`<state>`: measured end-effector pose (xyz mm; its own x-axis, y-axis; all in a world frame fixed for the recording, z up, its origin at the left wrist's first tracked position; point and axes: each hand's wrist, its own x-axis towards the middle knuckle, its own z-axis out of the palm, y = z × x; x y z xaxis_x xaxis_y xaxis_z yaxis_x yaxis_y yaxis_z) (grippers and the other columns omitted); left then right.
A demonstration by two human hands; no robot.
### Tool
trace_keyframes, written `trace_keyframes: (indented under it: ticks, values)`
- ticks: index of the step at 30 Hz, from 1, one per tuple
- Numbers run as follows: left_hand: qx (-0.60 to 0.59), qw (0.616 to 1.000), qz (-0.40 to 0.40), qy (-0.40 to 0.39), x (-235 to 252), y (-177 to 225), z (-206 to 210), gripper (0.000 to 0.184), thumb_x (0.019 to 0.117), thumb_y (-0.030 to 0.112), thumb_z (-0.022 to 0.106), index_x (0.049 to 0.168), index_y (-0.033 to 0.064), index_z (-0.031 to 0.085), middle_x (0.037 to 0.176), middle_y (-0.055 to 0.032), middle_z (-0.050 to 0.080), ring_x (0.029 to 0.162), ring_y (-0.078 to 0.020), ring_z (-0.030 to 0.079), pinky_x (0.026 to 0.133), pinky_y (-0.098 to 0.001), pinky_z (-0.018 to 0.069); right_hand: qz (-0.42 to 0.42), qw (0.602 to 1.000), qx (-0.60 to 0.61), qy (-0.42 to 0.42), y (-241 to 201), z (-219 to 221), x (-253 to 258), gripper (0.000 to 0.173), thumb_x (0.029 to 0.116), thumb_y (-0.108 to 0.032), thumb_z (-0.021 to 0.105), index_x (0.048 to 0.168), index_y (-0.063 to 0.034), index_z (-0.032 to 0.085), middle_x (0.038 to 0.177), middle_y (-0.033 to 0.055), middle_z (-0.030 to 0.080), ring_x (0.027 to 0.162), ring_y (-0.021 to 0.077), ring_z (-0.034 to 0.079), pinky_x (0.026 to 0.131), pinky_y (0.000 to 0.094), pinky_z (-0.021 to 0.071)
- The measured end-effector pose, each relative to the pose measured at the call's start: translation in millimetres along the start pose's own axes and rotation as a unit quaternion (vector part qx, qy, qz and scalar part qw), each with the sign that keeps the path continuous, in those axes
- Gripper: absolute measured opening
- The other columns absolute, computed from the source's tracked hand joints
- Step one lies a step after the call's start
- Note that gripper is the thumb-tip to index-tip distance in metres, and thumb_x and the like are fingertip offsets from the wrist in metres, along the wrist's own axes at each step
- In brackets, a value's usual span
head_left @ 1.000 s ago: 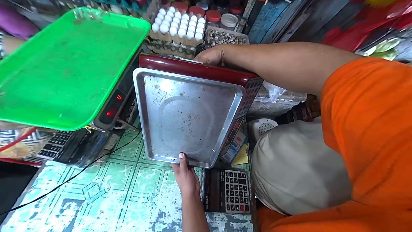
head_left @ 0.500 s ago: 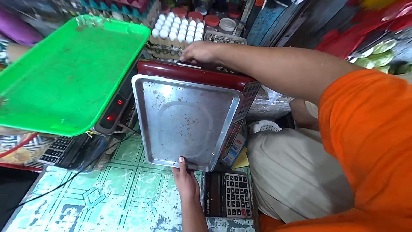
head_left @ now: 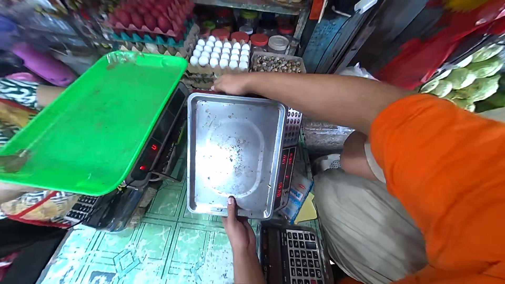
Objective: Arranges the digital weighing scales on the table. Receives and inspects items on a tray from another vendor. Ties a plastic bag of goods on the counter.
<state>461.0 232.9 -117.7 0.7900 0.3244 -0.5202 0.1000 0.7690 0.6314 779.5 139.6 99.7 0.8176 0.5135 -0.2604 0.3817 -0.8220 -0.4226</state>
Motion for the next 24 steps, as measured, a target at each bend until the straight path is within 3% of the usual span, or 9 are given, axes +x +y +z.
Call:
trace_keyframes:
  ticks: [4,9,10,14,18,24]
  values:
    - [-0.019,1.0,-0.007,0.023,2.6,3.4,10.6,0.029,0.1057,0.021,0.052,0.128,0.0029,0.055,0.106,-0.014,0.071,0.097,-0.0223,0.071,0.086,-0.0435,0.0614,-0.033,0.999,0.002,-0.025,25.0,0.7,18.8,0.049,0.1145,-0.03,0.03,0.134,0.0035,0.061,0.135,0.0225,0.061,0.129,0.0334,0.056,0.11,0.0543,0.0405]
    - [0.01,0.999,0.028,0.041,5.4,-4.6,19.0,0.035,0.1054,0.021,0.053,0.135,0.0024,0.051,0.108,-0.014,0.07,0.098,-0.0214,0.072,0.085,-0.0411,0.062,-0.031,0.998,0.015,-0.053,47.6,1.4,38.0,0.042,0.113,-0.026,0.037,0.13,0.0007,0.065,0.133,0.0186,0.064,0.128,0.0291,0.058,0.11,0.0505,0.0419]
    - [0.017,0.998,0.031,0.049,4.6,-5.7,20.0,0.037,0.1049,0.021,0.054,0.137,0.0025,0.049,0.109,-0.0142,0.07,0.097,-0.0216,0.072,0.084,-0.041,0.0622,-0.025,0.998,0.023,-0.062,52.6,2.3,42.6,0.041,0.1124,-0.026,0.039,0.129,-0.0009,0.067,0.131,0.0172,0.065,0.126,0.0278,0.06,0.108,0.0506,0.0438]
    - [0.04,0.996,0.034,0.077,-2.1,-4.3,21.7,0.048,0.1025,0.023,0.058,0.144,0.0043,0.043,0.114,-0.0168,0.068,0.1,-0.0232,0.071,0.084,-0.0417,0.0621,0.014,0.995,0.047,-0.083,60.1,15.3,58.6,0.036,0.1093,-0.028,0.043,0.107,-0.0038,0.07,0.103,0.0126,0.066,0.096,0.0238,0.063,0.084,0.0501,0.0502]
    - [0.088,0.988,0.005,0.125,-5.6,3.5,32.1,0.055,0.1035,0.026,0.06,0.151,0.0103,0.036,0.122,-0.0182,0.065,0.105,-0.0275,0.069,0.084,-0.0454,0.0606,-0.01,0.994,0.02,-0.111,62.1,30.8,76.9,0.036,0.1109,-0.016,0.038,0.115,0.0049,0.067,0.119,0.0224,0.065,0.114,0.0335,0.061,0.098,0.0556,0.0453]
    - [0.143,0.98,-0.033,0.137,-6.0,14.6,42.8,0.067,0.1008,0.025,0.063,0.156,0.0135,0.028,0.134,-0.0192,0.06,0.117,-0.0324,0.064,0.092,-0.0518,0.0573,-0.057,0.992,0.028,-0.109,113.0,60.0,105.5,0.036,0.1105,-0.011,0.037,0.115,0.0095,0.066,0.119,0.0274,0.065,0.117,0.0395,0.061,0.101,0.0585,0.0441]
